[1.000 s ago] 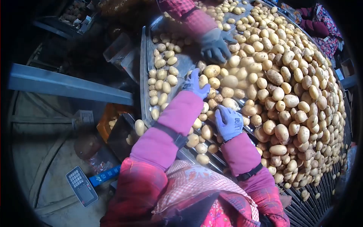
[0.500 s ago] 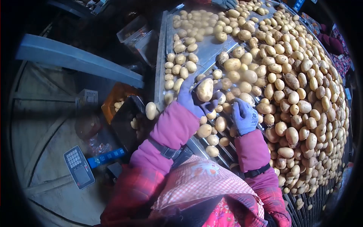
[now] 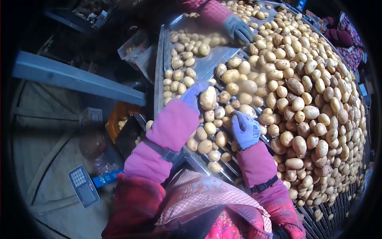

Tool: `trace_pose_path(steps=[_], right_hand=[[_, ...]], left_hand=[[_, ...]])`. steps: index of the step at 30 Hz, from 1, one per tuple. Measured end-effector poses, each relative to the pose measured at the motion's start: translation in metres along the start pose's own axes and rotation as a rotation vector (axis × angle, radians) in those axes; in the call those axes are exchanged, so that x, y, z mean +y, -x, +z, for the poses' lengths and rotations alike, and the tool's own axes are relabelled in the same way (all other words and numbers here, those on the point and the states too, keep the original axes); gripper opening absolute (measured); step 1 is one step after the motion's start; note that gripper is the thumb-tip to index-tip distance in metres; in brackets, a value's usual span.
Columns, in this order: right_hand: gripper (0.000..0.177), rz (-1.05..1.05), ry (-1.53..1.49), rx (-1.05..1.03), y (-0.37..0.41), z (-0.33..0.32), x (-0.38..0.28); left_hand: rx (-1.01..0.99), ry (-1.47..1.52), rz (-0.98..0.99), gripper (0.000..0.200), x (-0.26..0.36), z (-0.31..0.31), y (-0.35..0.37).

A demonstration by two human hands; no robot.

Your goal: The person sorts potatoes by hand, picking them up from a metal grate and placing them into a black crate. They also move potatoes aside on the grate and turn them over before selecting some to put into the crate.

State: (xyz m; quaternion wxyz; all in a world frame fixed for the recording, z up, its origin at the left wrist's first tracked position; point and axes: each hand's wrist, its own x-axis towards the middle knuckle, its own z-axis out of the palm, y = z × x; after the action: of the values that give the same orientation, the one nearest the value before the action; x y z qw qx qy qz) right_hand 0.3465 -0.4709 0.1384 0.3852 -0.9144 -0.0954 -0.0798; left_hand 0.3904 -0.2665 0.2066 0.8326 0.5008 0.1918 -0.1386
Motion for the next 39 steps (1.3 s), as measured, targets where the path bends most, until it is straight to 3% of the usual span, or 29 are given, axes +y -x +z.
trace_pose_path(steps=[1, 2, 4, 6, 7, 8, 11, 14, 16, 18, 20, 21, 22, 24, 26, 28, 30, 34, 36, 38, 39], right_hand=[[0.024, 0.001, 0.000, -0.003, 0.000, 0.001, 0.001], [0.024, 0.003, -0.001, 0.004, 0.000, 0.001, 0.001], [0.024, 0.015, -0.013, 0.002, 0.000, 0.000, 0.000], [0.022, -0.001, -0.003, -0.009, -0.001, -0.004, -0.003], [0.022, -0.007, -0.020, -0.012, -0.002, -0.005, -0.003], [0.022, -0.013, -0.034, -0.016, -0.003, -0.006, -0.003], [0.025, 0.020, -0.041, -0.043, -0.002, -0.005, -0.002], [0.025, 0.003, -0.046, -0.023, -0.004, -0.004, -0.005], [0.025, 0.020, -0.035, -0.021, -0.003, -0.005, -0.003], [0.024, -0.006, -0.050, -0.027, -0.003, -0.003, -0.001], [0.025, -0.008, -0.053, -0.048, -0.005, -0.005, -0.003], [0.025, -0.004, -0.049, -0.042, -0.005, -0.005, -0.004], [0.025, -0.003, -0.048, -0.041, -0.005, -0.004, -0.005], [0.024, -0.034, -0.045, -0.018, -0.005, -0.003, -0.002], [0.023, -0.008, -0.044, -0.057, -0.006, -0.005, -0.003], [0.022, -0.033, -0.064, -0.048, -0.006, 0.000, 0.003], [0.022, -0.043, -0.096, -0.034, -0.005, 0.004, 0.005], [0.023, -0.119, 0.047, -0.087, -0.008, 0.005, 0.004], [0.023, -0.152, 0.098, -0.085, -0.007, 0.007, 0.007], [0.023, -0.201, 0.184, -0.097, -0.006, 0.007, 0.008], [0.022, -0.215, 0.195, -0.089, -0.005, 0.006, 0.005]], left_hand=[[-0.115, -0.658, 0.450, 0.026, -0.005, -0.008, -0.011], [-0.188, -0.412, 0.280, 0.022, 0.006, 0.001, -0.035], [-0.044, -0.912, 0.274, 0.027, 0.008, 0.018, -0.088], [-0.087, -1.403, 0.680, 0.038, 0.005, 0.035, -0.109], [-0.115, -1.464, 0.589, 0.050, 0.002, 0.043, -0.121], [-0.097, -1.615, 0.369, 0.057, -0.005, 0.052, -0.131], [-0.151, -1.616, 0.262, 0.062, -0.018, 0.037, -0.170], [-0.327, -1.816, 0.196, 0.064, -0.015, 0.023, -0.178], [-0.342, -1.616, 0.100, 0.064, -0.013, 0.016, -0.178], [-0.269, -1.601, 0.066, 0.061, -0.005, 0.033, -0.152], [-0.301, -0.907, 0.101, 0.053, 0.002, 0.026, -0.135], [-0.244, -0.584, -0.064, 0.049, 0.009, 0.023, -0.116], [-0.230, -0.571, -0.059, 0.049, 0.010, 0.016, -0.104], [-0.122, 0.087, -0.208, 0.045, 0.016, 0.000, -0.081], [-0.235, 0.308, -0.048, 0.059, 0.027, 0.006, -0.038], [-0.226, 0.065, 0.049, 0.074, 0.023, -0.018, -0.037], [-0.231, 0.537, -0.053, 0.070, 0.032, -0.014, 0.002], [-0.187, 0.805, 0.231, 0.057, 0.024, -0.052, 0.010], [-0.365, 1.040, 0.211, 0.050, 0.019, -0.073, 0.021], [-0.188, 0.769, 0.301, 0.064, 0.030, -0.088, 0.049], [-0.286, 0.827, 0.222, 0.065, 0.024, -0.117, 0.063]])
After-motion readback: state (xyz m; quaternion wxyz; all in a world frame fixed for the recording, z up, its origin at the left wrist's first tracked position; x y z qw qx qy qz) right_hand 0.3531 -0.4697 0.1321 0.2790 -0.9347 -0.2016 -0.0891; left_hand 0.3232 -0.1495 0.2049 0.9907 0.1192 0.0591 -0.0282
